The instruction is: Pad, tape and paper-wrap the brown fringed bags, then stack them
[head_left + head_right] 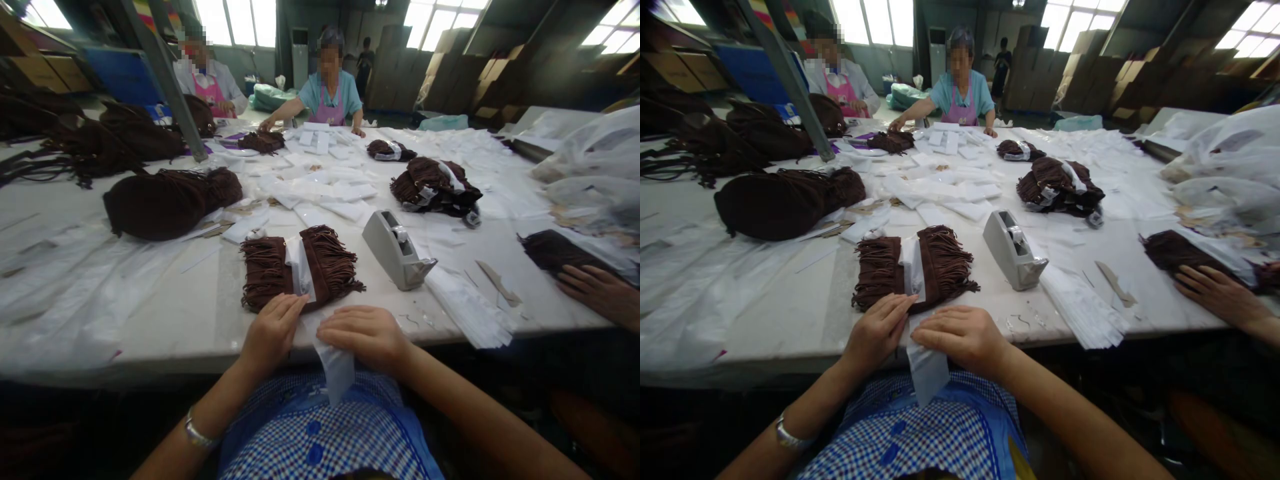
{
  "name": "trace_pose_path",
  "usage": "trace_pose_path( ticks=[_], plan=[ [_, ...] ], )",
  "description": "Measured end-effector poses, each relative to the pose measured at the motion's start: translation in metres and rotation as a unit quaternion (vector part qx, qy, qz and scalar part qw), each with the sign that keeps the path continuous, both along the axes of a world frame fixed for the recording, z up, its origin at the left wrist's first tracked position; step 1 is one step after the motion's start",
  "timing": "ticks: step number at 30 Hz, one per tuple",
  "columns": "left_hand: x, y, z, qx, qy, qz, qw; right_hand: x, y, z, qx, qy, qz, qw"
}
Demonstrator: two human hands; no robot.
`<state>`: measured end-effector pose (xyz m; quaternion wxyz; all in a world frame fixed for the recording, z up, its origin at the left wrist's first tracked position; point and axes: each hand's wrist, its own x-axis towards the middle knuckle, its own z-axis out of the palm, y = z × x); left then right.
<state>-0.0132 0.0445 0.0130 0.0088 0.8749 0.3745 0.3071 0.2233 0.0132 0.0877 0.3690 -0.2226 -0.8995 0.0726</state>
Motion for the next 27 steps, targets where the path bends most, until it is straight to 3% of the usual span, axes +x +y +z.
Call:
trace_pose_path(
  ticks=[6,13,18,27],
  plan=[
    [0.007,-0.018,0.008,-0.078,-0.092,0.056,0.991,-0.012,0.066,0.011,-0.116,0.063,-0.058,0.990],
    [0.010,-0.014,0.013,-0.069,-0.113,0.087,0.987,-0.040,0.143,-0.018,-0.263,0.056,-0.127,0.955],
    [0.009,-0.006,0.016,-0.052,-0.100,0.096,0.989,-0.047,0.151,-0.031,-0.285,0.015,-0.228,0.931],
    [0.009,0.014,0.025,-0.032,-0.032,0.087,0.995,-0.058,0.161,-0.027,-0.290,-0.035,-0.286,0.913]
  ],
)
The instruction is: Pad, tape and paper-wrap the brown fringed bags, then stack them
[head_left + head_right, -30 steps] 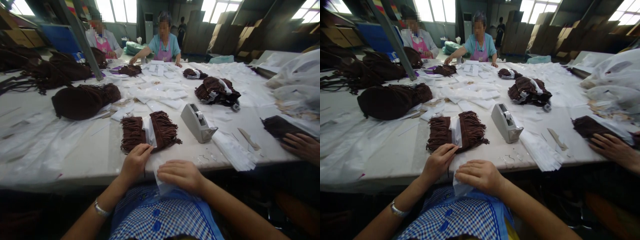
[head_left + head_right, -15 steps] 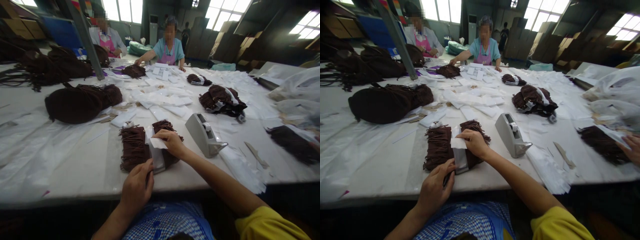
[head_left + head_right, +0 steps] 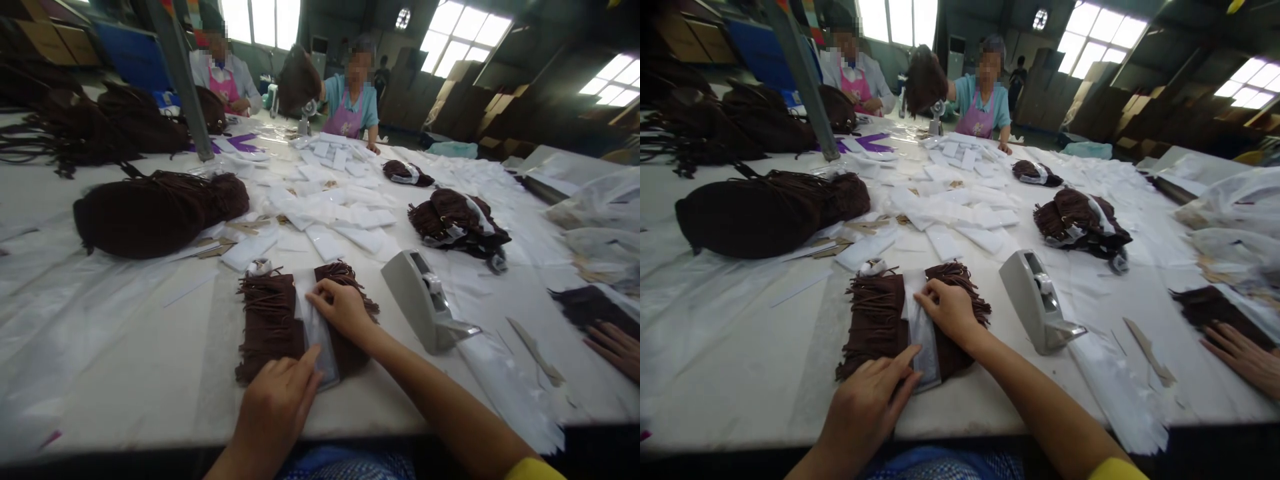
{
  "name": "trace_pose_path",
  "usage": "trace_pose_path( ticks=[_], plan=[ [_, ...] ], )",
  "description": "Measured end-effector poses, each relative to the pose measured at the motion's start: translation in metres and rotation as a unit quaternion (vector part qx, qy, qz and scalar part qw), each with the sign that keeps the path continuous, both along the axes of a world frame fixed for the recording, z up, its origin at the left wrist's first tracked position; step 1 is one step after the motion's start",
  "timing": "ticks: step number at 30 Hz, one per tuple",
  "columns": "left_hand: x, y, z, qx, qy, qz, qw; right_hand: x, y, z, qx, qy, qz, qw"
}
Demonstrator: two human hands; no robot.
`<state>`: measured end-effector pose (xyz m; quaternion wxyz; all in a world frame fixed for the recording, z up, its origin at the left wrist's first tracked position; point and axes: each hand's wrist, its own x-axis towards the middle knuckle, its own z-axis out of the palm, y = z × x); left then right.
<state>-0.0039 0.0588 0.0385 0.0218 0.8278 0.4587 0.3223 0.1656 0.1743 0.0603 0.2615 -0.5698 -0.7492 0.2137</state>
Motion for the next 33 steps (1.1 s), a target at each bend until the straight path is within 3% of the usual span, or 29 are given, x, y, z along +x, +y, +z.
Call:
trace_pose_path(
  ticks=[7,13,16,20,27,30,33],
  plan=[
    [0.011,0.013,-0.002,0.002,0.056,0.046,0.997,-0.003,0.013,0.002,-0.023,-0.015,-0.009,1.000],
    [0.017,0.025,0.009,0.001,0.122,0.030,0.992,-0.002,0.022,0.003,-0.069,0.010,0.002,0.998],
    [0.011,0.039,0.011,0.020,0.143,-0.010,0.989,-0.002,0.027,0.004,-0.083,0.012,-0.005,0.996],
    [0.002,0.053,0.002,-0.025,0.150,-0.052,0.987,-0.002,0.032,0.006,-0.093,0.023,-0.005,0.995],
    [-0.004,0.055,-0.009,-0.062,0.128,-0.040,0.989,-0.006,0.040,0.010,-0.152,0.035,0.014,0.988],
    [-0.004,0.055,-0.008,-0.072,0.124,-0.036,0.989,-0.004,0.031,0.022,-0.127,0.027,0.034,0.991],
    [-0.004,0.056,-0.007,-0.079,0.128,-0.031,0.988,0.018,0.009,0.043,-0.035,0.034,0.031,0.998]
  ],
)
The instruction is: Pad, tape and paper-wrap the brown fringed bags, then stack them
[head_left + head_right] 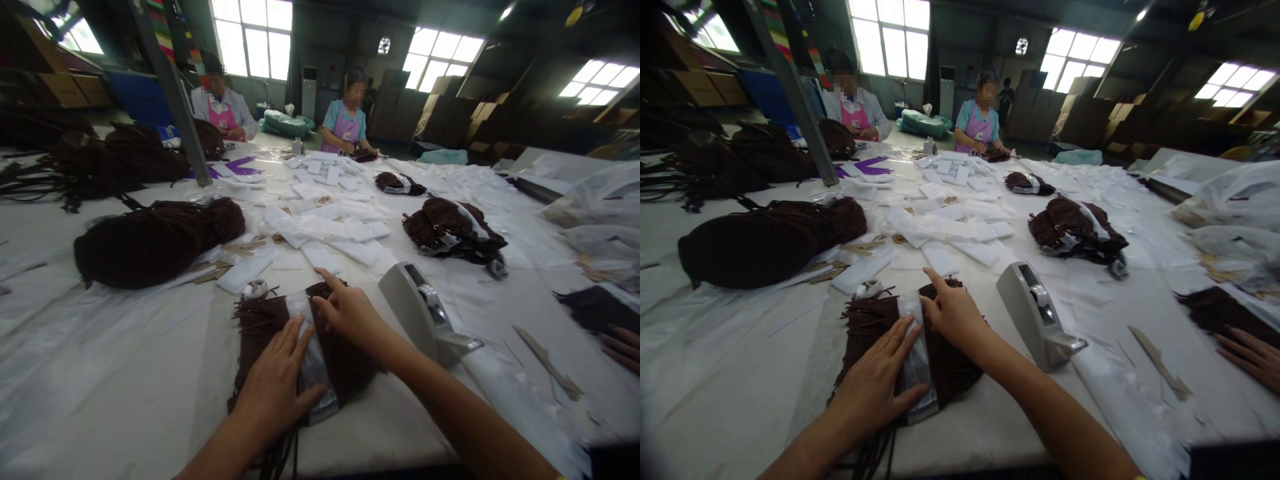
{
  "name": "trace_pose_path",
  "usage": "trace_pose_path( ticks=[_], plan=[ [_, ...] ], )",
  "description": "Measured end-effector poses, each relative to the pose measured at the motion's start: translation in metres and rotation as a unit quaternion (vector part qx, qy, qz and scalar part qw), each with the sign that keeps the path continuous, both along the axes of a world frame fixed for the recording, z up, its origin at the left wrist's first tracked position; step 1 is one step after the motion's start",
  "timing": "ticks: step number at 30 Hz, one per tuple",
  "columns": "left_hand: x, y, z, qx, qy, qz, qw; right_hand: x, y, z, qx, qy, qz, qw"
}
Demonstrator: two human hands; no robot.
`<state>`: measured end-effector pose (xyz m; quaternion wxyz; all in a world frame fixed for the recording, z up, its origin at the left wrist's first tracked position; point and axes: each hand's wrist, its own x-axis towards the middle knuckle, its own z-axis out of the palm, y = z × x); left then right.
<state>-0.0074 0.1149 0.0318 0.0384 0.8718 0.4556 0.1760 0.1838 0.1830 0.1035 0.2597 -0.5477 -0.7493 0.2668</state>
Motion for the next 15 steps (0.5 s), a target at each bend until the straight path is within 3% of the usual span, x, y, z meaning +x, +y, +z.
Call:
trace_pose_path(
  ticks=[3,5,7,9,11,15],
  plan=[
    [-0.001,0.001,-0.003,0.007,0.004,-0.001,1.000,0.052,-0.025,0.018,0.108,-0.008,-0.098,0.989],
    [-0.002,0.001,-0.006,0.017,0.000,-0.009,1.000,0.098,-0.039,0.023,0.187,-0.057,-0.205,0.959],
    [-0.003,0.003,-0.010,0.026,-0.003,-0.019,0.999,0.144,-0.052,0.021,0.217,-0.110,-0.277,0.930],
    [-0.004,0.005,-0.013,0.032,-0.001,-0.028,0.999,0.182,-0.065,0.013,0.174,-0.129,-0.318,0.923],
    [-0.005,0.008,-0.017,0.032,0.004,-0.034,0.999,0.206,-0.077,0.003,0.076,-0.102,-0.333,0.934],
    [-0.006,0.012,-0.021,0.033,0.013,-0.044,0.998,0.217,-0.092,-0.013,-0.079,0.071,-0.317,0.942]
  ],
)
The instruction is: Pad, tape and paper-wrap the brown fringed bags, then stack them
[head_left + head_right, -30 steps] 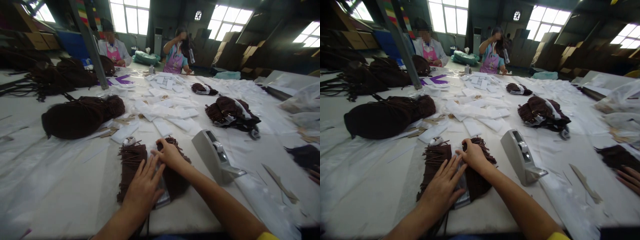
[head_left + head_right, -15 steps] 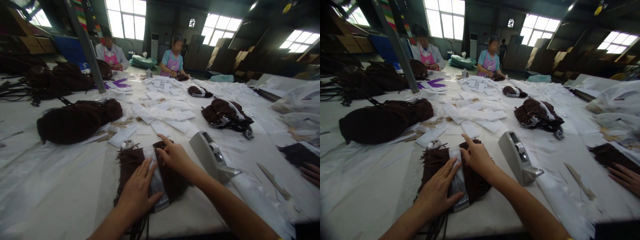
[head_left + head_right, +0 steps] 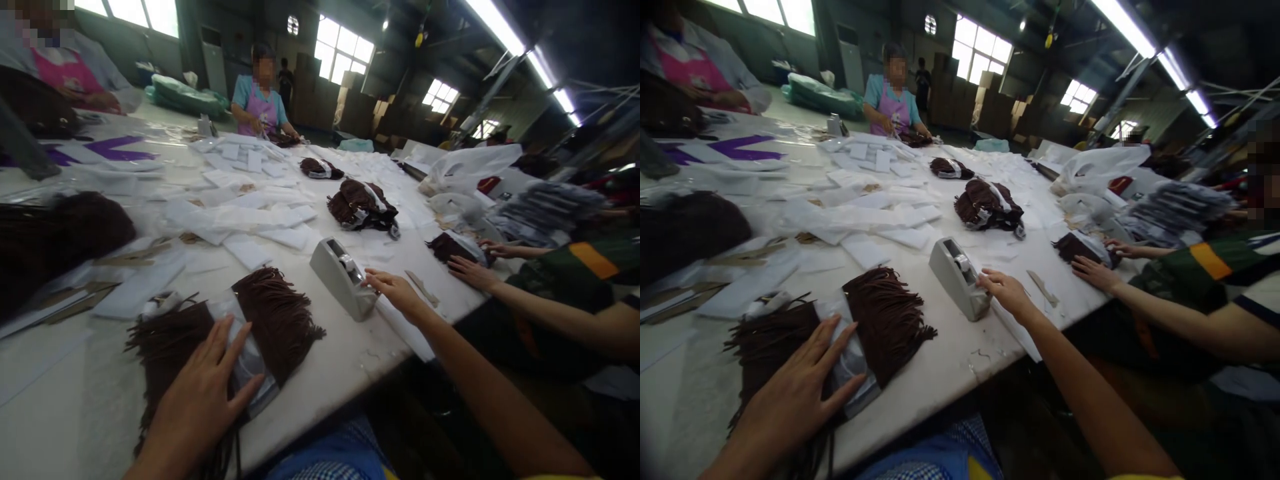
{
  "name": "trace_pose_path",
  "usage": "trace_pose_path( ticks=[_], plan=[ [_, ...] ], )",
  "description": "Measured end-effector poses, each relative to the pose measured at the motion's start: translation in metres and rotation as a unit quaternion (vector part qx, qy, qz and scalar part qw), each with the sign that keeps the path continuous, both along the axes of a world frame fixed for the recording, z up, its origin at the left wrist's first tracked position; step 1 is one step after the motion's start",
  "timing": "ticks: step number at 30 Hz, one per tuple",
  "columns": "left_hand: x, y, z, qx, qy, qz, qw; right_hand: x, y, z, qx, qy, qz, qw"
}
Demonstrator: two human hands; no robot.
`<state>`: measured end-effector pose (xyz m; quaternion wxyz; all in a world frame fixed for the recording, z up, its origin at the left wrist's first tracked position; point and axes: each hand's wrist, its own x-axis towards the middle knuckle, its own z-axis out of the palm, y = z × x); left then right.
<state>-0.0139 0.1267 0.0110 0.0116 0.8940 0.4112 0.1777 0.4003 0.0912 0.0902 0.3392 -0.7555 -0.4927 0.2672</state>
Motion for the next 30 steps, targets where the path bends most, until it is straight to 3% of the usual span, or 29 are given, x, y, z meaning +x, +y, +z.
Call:
trace_pose_path(
  ticks=[6,12,15,19,22,25,28,30],
  plan=[
    [-0.001,0.001,0.000,0.010,0.008,-0.004,1.000,-0.012,-0.010,0.006,0.031,0.253,-0.042,0.966],
    [-0.001,0.002,0.001,0.018,0.027,-0.007,0.999,-0.021,-0.033,0.029,0.127,0.279,-0.101,0.946],
    [-0.001,0.002,0.000,0.019,0.026,-0.008,0.999,-0.021,-0.050,0.031,0.087,0.286,-0.108,0.948],
    [-0.001,0.003,-0.002,0.016,0.021,-0.009,1.000,-0.017,-0.063,0.010,0.000,0.316,-0.128,0.940],
    [-0.001,0.003,-0.002,0.011,0.017,-0.009,1.000,-0.013,-0.061,-0.010,-0.015,0.304,-0.137,0.943],
    [-0.002,0.002,-0.001,0.003,0.012,-0.007,1.000,-0.009,-0.057,-0.017,-0.010,0.232,-0.134,0.963],
    [-0.001,0.001,-0.001,0.001,0.007,-0.008,1.000,-0.009,-0.060,-0.007,-0.014,0.090,-0.099,0.991],
    [-0.001,0.001,0.000,-0.002,0.004,-0.010,1.000,-0.014,-0.063,0.009,-0.002,-0.004,-0.033,0.999]
  ],
)
